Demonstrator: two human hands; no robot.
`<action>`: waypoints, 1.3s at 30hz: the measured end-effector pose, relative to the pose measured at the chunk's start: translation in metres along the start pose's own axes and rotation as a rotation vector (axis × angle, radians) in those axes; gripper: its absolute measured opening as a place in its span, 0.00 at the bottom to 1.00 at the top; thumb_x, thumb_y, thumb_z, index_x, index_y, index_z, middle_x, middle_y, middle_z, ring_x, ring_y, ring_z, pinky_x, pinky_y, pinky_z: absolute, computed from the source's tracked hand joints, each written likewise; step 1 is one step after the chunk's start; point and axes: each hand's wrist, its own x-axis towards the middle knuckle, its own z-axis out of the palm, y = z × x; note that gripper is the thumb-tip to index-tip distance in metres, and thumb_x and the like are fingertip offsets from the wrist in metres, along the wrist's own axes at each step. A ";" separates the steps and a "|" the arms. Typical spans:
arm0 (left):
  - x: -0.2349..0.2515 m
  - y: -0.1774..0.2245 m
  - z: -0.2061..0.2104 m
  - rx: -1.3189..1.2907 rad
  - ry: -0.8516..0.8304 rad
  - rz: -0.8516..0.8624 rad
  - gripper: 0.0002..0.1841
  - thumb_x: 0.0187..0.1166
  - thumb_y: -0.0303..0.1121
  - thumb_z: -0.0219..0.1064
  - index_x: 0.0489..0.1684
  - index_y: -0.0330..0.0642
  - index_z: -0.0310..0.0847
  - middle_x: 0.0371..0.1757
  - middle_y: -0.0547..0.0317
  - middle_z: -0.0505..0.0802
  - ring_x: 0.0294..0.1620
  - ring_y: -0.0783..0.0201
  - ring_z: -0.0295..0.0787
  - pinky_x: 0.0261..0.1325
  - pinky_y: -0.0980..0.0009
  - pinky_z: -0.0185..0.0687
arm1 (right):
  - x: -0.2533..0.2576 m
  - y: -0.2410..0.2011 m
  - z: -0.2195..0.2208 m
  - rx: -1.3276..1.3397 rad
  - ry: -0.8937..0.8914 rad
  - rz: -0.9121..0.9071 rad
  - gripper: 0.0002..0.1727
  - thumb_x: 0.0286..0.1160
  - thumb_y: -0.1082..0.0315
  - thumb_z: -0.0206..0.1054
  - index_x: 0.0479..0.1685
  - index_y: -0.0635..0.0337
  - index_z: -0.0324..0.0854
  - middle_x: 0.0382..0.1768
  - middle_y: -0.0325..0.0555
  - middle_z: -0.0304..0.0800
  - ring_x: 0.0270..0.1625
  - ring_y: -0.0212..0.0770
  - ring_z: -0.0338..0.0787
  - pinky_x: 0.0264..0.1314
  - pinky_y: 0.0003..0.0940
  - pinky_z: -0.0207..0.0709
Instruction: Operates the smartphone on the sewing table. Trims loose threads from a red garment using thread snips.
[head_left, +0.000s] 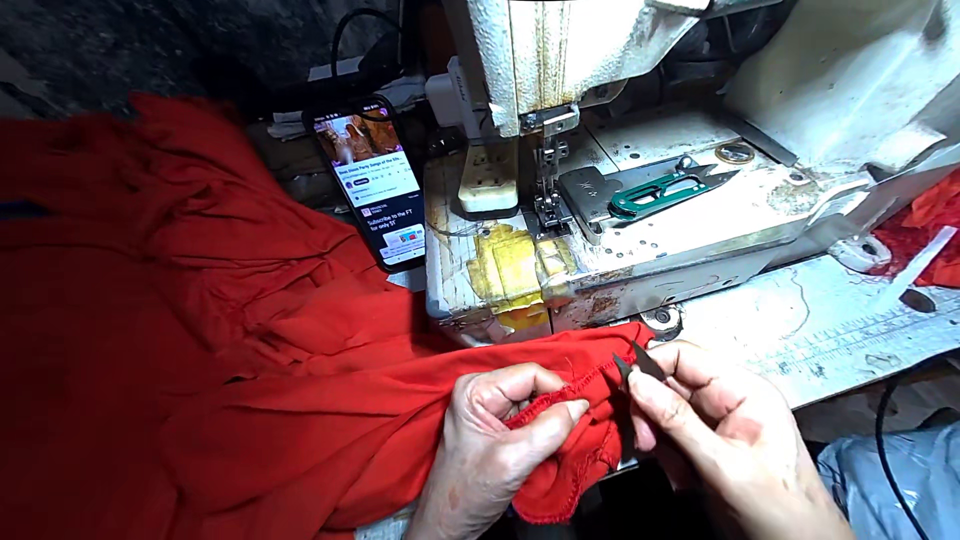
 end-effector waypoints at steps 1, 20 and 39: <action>0.000 0.003 0.001 0.005 0.013 -0.031 0.02 0.67 0.30 0.76 0.28 0.44 0.93 0.26 0.66 0.93 0.29 0.79 0.88 0.37 0.83 0.85 | -0.002 0.001 0.000 -0.045 0.000 -0.002 0.09 0.85 0.63 0.63 0.40 0.54 0.87 0.20 0.31 0.84 0.16 0.23 0.78 0.15 0.18 0.71; 0.000 -0.002 -0.003 -0.021 -0.070 0.002 0.03 0.70 0.29 0.74 0.30 0.42 0.93 0.28 0.67 0.94 0.31 0.80 0.89 0.37 0.84 0.85 | 0.001 0.004 0.007 0.052 -0.068 0.077 0.09 0.84 0.63 0.63 0.39 0.52 0.87 0.17 0.29 0.81 0.14 0.20 0.73 0.14 0.15 0.65; -0.004 -0.007 0.016 0.338 0.248 0.325 0.07 0.74 0.27 0.70 0.35 0.41 0.96 0.37 0.66 0.95 0.42 0.77 0.91 0.50 0.83 0.87 | 0.011 0.019 0.005 -0.373 -0.006 -0.147 0.06 0.74 0.63 0.71 0.33 0.55 0.87 0.23 0.29 0.84 0.26 0.15 0.79 0.31 0.14 0.73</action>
